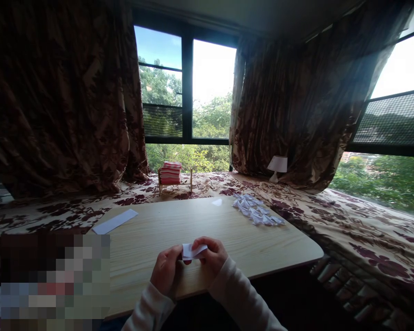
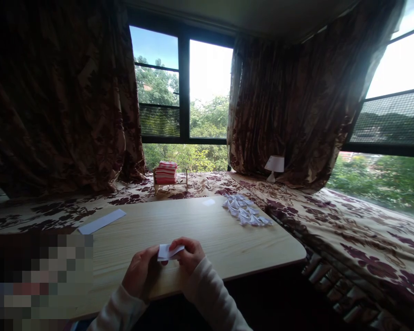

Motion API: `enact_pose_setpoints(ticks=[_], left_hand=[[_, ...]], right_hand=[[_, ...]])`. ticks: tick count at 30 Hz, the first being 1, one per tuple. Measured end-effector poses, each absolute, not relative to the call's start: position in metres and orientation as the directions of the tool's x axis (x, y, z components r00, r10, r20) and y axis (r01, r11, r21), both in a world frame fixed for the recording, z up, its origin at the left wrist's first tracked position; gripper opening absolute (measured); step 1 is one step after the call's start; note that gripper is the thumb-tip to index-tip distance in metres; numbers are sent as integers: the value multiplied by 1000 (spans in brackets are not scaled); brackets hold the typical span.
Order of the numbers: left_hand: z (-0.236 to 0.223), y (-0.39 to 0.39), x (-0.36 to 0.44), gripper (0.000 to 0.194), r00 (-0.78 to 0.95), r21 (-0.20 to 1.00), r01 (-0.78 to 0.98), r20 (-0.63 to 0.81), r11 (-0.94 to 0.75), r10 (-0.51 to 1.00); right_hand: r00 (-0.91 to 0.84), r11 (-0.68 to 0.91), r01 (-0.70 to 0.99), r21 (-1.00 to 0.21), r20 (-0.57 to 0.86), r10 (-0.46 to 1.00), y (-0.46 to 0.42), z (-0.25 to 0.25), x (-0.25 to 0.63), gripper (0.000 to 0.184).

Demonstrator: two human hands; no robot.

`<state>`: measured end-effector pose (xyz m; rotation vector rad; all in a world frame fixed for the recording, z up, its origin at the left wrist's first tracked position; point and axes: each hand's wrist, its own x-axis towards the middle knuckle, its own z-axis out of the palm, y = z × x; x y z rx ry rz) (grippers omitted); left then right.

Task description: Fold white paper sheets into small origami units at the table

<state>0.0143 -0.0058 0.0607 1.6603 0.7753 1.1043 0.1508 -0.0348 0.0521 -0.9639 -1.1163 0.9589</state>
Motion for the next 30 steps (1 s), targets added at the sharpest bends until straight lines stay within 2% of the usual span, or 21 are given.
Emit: enact_pose_setpoints(ticks=[9, 18, 25, 28, 30], left_hand=[[56, -4, 15, 40, 359, 949, -3, 294, -314, 886], [55, -5, 15, 36, 360, 951, 4, 287, -310, 888], [58, -8, 16, 37, 445, 942, 24, 289, -335, 848], [58, -9, 16, 34, 440, 937, 40, 295, -347, 848], [58, -10, 17, 33, 419, 934, 51, 302, -355, 856]], right_hand=[[135, 320, -102, -942, 305, 943, -37, 54, 153, 14], [103, 352, -163, -922, 339, 935, -36, 49, 157, 9], [74, 336, -224, -915, 328, 942, -37, 49, 154, 11], [125, 342, -216, -915, 321, 939, -33, 47, 156, 2], [177, 342, -209, -916, 308, 935, -27, 43, 160, 15]])
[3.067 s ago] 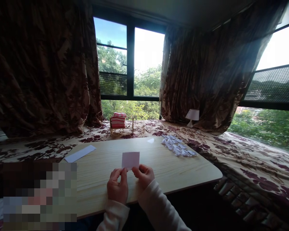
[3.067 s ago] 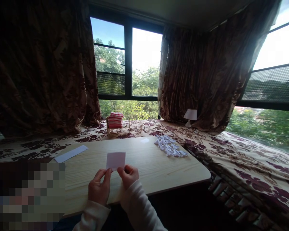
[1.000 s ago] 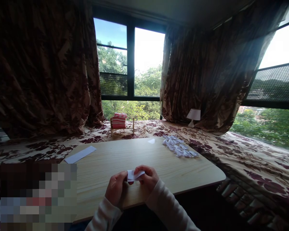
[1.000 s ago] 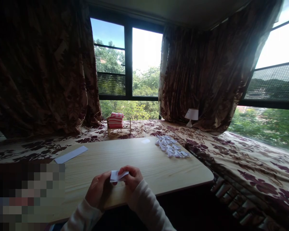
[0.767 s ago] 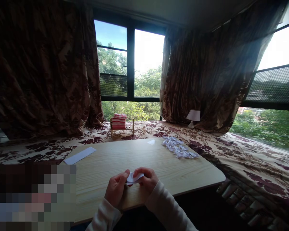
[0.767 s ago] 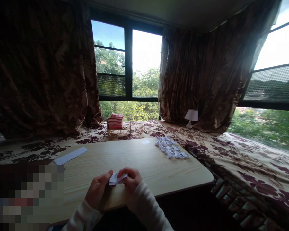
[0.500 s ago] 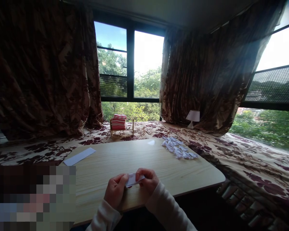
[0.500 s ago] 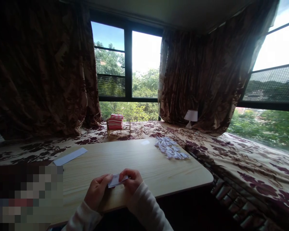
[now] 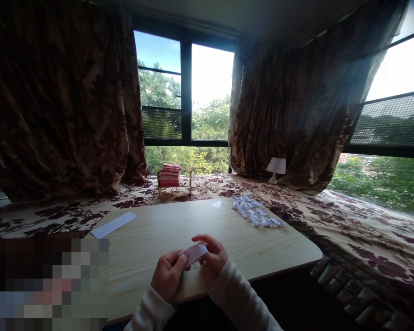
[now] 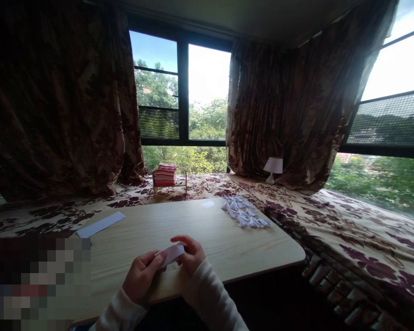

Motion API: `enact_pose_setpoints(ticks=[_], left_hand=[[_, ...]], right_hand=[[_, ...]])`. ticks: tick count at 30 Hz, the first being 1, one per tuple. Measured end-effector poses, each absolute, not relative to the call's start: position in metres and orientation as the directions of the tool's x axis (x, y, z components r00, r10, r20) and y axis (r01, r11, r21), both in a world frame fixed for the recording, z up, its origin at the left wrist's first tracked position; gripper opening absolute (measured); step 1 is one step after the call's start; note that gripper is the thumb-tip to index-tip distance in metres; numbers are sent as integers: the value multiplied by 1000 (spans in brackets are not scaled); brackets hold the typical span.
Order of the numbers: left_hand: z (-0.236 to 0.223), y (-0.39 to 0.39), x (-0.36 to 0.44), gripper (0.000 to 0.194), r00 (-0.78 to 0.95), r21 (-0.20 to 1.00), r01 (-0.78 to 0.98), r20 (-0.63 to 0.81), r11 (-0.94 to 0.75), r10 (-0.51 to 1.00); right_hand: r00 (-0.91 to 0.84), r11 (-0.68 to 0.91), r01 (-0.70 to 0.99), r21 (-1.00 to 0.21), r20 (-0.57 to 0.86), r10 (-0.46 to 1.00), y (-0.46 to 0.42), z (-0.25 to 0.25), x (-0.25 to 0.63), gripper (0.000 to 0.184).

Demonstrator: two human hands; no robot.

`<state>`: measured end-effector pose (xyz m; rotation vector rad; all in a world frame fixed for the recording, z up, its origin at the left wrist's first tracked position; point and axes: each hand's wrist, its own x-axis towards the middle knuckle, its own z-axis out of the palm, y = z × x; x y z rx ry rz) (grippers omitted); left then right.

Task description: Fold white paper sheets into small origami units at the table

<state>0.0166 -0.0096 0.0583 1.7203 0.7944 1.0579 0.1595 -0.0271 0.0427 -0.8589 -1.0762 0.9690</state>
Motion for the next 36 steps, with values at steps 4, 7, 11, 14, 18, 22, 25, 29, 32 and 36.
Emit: enact_pose_setpoints(ticks=[4, 7, 11, 14, 18, 22, 25, 29, 32, 36], left_hand=[[60, -10, 18, 35, 367, 929, 75, 313, -363, 876], [60, -9, 17, 35, 343, 927, 83, 319, -367, 884], [59, -8, 16, 30, 335, 922, 81, 333, -379, 881], [59, -8, 18, 28, 374, 917, 77, 338, -392, 864], [60, -10, 26, 23, 456, 905, 71, 344, -419, 821], [60, -10, 30, 18, 454, 911, 38, 351, -412, 819], [57, -8, 26, 19, 413, 923, 11, 347, -385, 842], [54, -8, 22, 22, 410, 933, -18, 335, -359, 848], [55, -9, 22, 22, 418, 934, -29, 336, -357, 844], [56, -8, 23, 21, 420, 931, -26, 342, -365, 841]], right_hand=[[279, 327, -208, -922, 265, 923, -16, 35, 167, 29], [300, 316, -217, -924, 244, 922, -15, 34, 167, 43], [252, 325, -177, -929, 277, 927, -20, 37, 164, 33], [250, 362, -152, -920, 318, 914, -22, 37, 165, 27], [281, 423, -122, -898, 377, 882, -24, 38, 164, 19], [258, 453, -112, -885, 414, 873, -27, 42, 160, 23], [251, 494, -119, -861, 456, 854, -29, 43, 158, 30], [248, 516, 47, -855, 510, 823, -32, 42, 156, 11], [237, 495, 130, -859, 511, 826, -34, 42, 155, 8], [253, 490, 138, -861, 509, 823, -35, 43, 155, 8]])
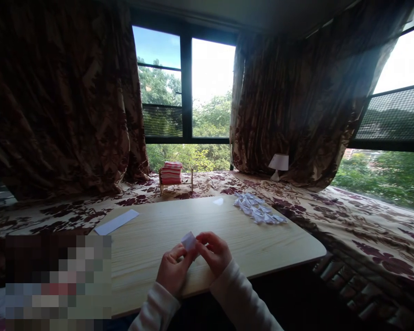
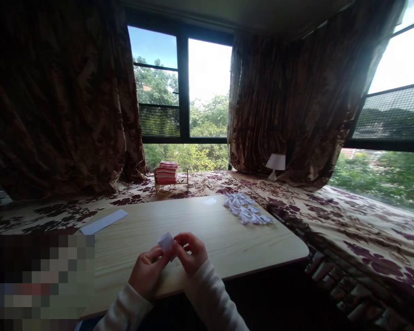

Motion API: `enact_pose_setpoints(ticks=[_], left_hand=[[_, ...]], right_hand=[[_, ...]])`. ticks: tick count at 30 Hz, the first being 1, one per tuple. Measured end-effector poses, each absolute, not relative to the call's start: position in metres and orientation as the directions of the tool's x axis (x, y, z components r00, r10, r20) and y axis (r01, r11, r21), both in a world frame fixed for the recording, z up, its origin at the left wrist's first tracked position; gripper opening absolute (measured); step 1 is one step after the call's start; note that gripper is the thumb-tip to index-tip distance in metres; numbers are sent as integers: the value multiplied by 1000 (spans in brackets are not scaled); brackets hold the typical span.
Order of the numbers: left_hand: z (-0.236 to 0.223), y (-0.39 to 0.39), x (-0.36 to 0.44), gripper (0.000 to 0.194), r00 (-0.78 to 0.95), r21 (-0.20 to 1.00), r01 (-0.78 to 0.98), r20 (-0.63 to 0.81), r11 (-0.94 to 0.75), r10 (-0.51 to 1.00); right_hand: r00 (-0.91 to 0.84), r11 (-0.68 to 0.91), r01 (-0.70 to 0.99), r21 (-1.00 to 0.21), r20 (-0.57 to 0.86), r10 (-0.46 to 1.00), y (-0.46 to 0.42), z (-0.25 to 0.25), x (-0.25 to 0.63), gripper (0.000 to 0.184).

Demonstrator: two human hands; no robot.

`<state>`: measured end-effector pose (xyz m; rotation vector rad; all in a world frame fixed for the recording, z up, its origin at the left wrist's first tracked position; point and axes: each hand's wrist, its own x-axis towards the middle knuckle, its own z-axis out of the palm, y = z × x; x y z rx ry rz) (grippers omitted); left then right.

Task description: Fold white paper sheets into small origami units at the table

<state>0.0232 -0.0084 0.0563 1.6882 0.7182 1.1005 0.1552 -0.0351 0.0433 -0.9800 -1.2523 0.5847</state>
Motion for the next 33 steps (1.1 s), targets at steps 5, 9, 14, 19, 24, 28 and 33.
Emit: enact_pose_setpoints(ticks=[5, 9, 14, 19, 24, 28, 33], left_hand=[[53, -6, 24, 23, 394, 928, -19, 349, -372, 850], [47, -3, 23, 22, 348, 921, -16, 369, -388, 862], [42, -2, 18, 35, 128, 886, -35, 463, -463, 877], [43, -5, 17, 21, 115, 837, -3, 543, -547, 832], [41, -3, 18, 12, 130, 814, 28, 573, -581, 809], [40, -3, 17, 10, 101, 802, 64, 587, -594, 803], [39, -2, 17, 12, 65, 811, 96, 574, -577, 816]], right_hand=[[275, 489, 120, -864, 502, 820, -33, 42, 155, 6], [278, 495, 77, -866, 495, 823, -29, 36, 155, 8], [284, 482, 57, -874, 477, 832, -26, 31, 157, 6], [267, 460, 63, -886, 459, 847, -27, 32, 156, 4], [270, 448, 78, -891, 452, 850, -29, 34, 155, 4], [272, 448, 102, -888, 458, 846, -28, 34, 156, 5], [264, 456, 165, -875, 484, 834, -34, 40, 155, 10]])
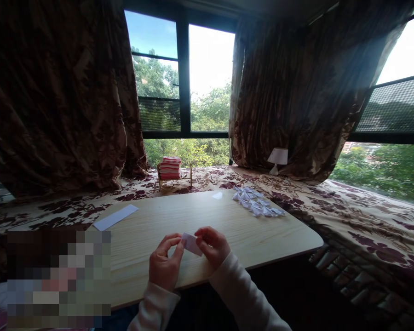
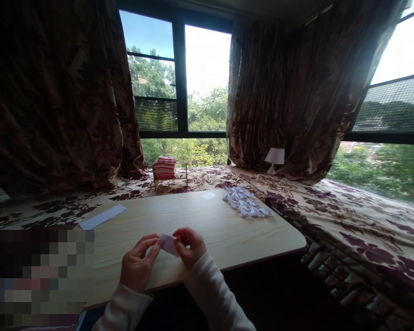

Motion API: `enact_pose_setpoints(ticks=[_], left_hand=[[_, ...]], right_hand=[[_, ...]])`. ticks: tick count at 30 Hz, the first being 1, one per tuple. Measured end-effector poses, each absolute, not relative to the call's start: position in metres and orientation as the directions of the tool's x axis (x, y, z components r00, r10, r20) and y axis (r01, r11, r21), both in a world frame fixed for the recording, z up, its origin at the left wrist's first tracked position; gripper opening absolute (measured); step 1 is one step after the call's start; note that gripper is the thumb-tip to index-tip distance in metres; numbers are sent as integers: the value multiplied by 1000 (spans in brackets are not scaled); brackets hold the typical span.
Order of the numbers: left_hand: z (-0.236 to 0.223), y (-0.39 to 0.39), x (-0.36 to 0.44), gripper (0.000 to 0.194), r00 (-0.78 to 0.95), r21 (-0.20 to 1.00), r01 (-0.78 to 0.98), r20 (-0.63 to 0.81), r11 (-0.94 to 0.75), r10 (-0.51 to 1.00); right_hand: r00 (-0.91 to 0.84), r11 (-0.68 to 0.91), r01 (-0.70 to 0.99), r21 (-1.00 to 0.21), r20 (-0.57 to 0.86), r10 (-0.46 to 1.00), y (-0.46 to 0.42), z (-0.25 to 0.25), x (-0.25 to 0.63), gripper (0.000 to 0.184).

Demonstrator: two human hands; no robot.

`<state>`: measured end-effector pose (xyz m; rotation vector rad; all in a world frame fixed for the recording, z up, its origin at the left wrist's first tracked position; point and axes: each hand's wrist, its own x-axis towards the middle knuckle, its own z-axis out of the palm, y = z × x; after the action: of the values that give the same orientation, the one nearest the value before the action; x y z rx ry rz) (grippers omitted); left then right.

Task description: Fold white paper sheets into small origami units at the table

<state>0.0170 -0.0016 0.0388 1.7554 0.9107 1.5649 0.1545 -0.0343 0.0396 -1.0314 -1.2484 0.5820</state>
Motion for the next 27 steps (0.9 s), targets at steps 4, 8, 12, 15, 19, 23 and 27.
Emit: enact_pose_setpoints(ticks=[4, 8, 12, 15, 19, 23, 27], left_hand=[[38, 0, 18, 14, 51, 823, 103, 557, -559, 829], [38, -2, 17, 15, 46, 834, 108, 540, -541, 841], [41, -4, 17, 15, 46, 842, 110, 527, -528, 849], [43, -5, 17, 15, 43, 845, 101, 523, -525, 851], [43, -5, 18, 15, 40, 851, 89, 517, -518, 855], [43, -6, 18, 15, 52, 854, 87, 511, -513, 858], [42, -6, 18, 14, 65, 859, 82, 501, -505, 863]], right_hand=[[241, 446, 236, -864, 496, 834, -41, 48, 153, 12], [244, 427, 258, -867, 486, 839, -42, 50, 152, 12], [253, 409, 252, -877, 467, 847, -39, 46, 151, 11], [247, 405, 244, -881, 460, 853, -38, 44, 151, 12], [208, 409, 242, -880, 459, 864, -36, 43, 150, 11], [171, 413, 270, -870, 466, 868, -35, 42, 151, 7], [174, 408, 269, -872, 461, 870, -35, 41, 150, 12]])
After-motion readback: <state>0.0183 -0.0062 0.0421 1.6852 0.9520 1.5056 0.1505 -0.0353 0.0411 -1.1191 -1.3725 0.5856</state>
